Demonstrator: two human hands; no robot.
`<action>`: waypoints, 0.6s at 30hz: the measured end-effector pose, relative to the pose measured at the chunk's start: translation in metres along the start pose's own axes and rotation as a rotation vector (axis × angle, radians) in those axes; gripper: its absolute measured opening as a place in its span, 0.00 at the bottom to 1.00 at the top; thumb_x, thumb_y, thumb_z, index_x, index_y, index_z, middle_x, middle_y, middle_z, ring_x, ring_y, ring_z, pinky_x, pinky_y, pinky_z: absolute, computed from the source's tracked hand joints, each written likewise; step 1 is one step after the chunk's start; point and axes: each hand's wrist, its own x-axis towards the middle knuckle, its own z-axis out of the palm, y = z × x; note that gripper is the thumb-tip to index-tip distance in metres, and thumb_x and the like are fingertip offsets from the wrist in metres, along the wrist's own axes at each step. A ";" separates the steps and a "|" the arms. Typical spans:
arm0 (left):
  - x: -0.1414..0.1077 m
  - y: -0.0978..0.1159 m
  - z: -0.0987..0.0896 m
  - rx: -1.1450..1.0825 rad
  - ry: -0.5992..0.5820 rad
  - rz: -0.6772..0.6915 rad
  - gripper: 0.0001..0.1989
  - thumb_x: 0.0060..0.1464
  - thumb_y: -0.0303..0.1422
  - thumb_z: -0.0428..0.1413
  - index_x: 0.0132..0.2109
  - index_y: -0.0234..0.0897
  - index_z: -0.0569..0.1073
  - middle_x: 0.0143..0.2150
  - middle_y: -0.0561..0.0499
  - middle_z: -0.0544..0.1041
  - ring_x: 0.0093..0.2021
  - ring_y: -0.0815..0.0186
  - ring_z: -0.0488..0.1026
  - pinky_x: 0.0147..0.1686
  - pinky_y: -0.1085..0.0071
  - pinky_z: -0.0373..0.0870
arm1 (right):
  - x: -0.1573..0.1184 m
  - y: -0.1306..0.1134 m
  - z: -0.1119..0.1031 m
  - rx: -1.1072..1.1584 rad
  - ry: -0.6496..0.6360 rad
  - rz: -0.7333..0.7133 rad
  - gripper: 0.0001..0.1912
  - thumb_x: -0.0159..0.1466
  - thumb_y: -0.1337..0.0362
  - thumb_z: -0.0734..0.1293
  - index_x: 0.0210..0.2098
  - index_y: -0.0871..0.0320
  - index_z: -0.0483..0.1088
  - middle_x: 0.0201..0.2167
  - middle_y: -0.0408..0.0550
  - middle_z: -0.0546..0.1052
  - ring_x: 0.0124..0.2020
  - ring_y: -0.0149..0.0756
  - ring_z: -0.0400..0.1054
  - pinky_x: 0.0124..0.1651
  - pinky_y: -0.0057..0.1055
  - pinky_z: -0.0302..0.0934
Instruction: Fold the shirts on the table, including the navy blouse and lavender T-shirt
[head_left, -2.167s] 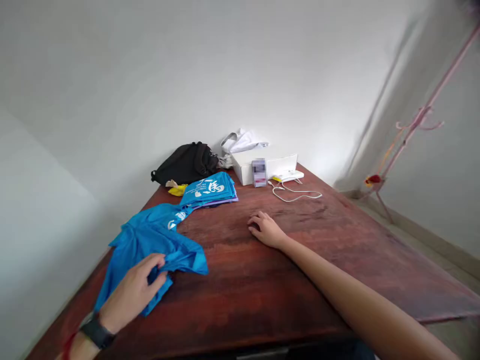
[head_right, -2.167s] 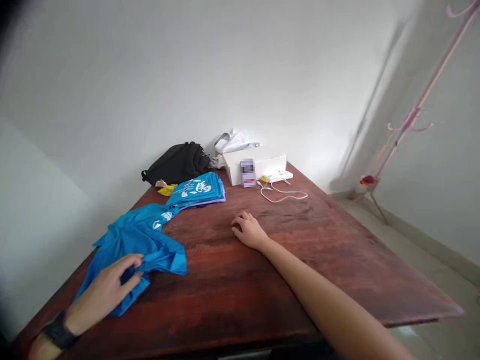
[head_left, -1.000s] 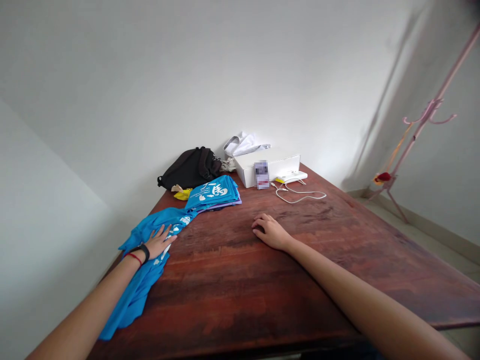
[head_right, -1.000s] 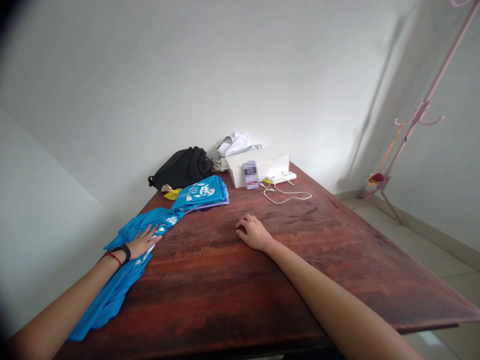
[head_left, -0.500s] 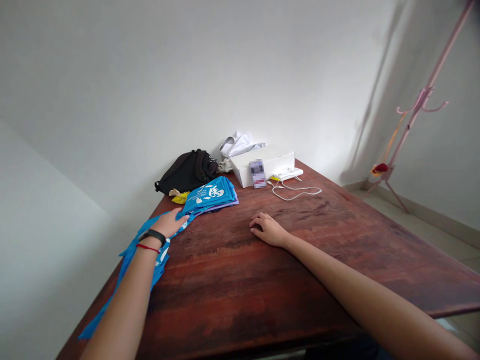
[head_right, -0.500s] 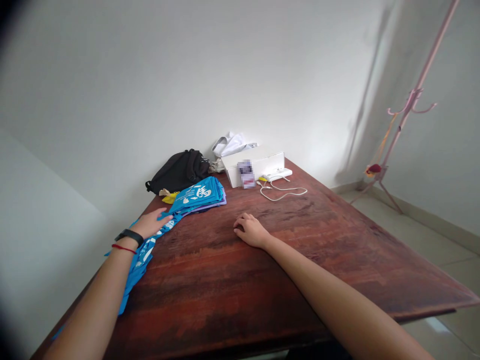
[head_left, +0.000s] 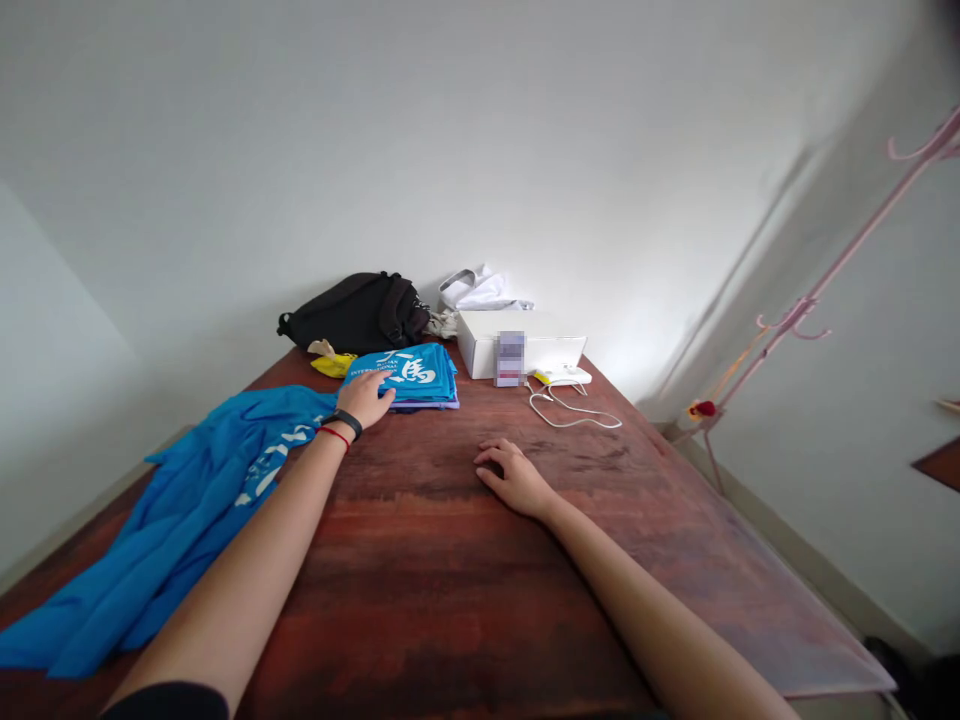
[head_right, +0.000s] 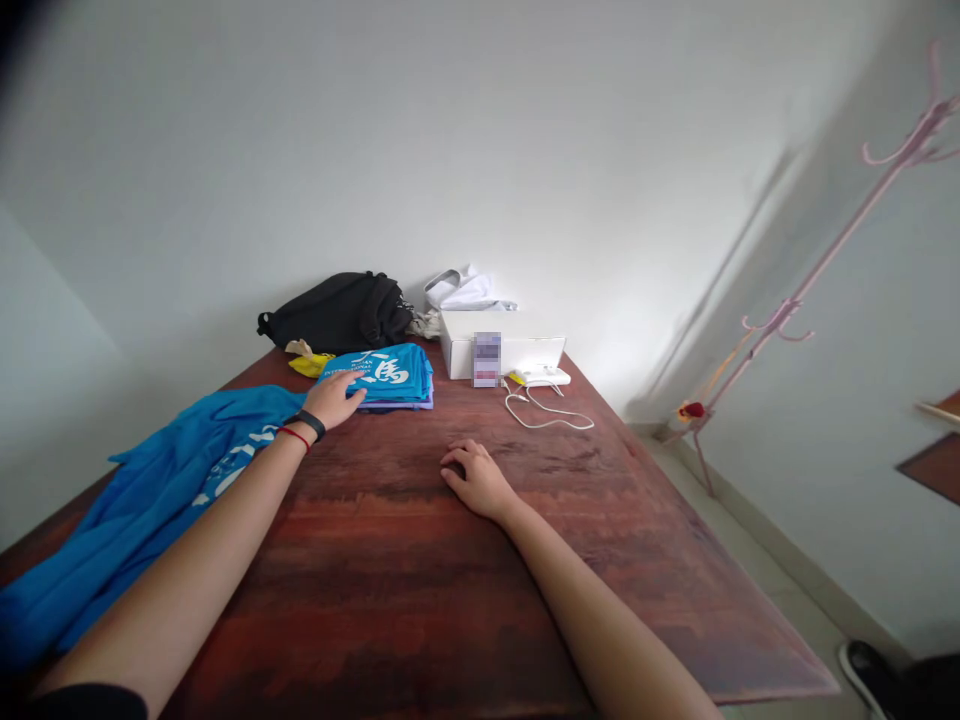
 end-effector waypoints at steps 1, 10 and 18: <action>-0.001 -0.003 0.001 -0.020 0.001 0.007 0.22 0.62 0.37 0.51 0.60 0.35 0.73 0.62 0.42 0.72 0.63 0.53 0.67 0.63 0.60 0.62 | 0.000 -0.001 0.000 -0.002 -0.002 0.005 0.08 0.65 0.66 0.67 0.43 0.55 0.77 0.51 0.54 0.74 0.57 0.43 0.67 0.63 0.43 0.59; 0.003 -0.017 -0.003 -0.121 0.042 -0.099 0.19 0.66 0.37 0.45 0.50 0.37 0.79 0.51 0.44 0.80 0.52 0.52 0.75 0.53 0.60 0.69 | -0.001 -0.001 0.001 -0.024 -0.019 0.023 0.08 0.66 0.65 0.67 0.44 0.54 0.77 0.52 0.53 0.74 0.57 0.43 0.67 0.63 0.43 0.58; 0.000 -0.013 -0.002 -0.130 0.026 -0.074 0.15 0.58 0.39 0.56 0.50 0.41 0.75 0.53 0.47 0.79 0.53 0.52 0.74 0.51 0.63 0.69 | -0.002 0.001 0.002 -0.019 -0.023 0.023 0.09 0.66 0.64 0.67 0.44 0.53 0.77 0.53 0.52 0.74 0.58 0.42 0.67 0.63 0.43 0.58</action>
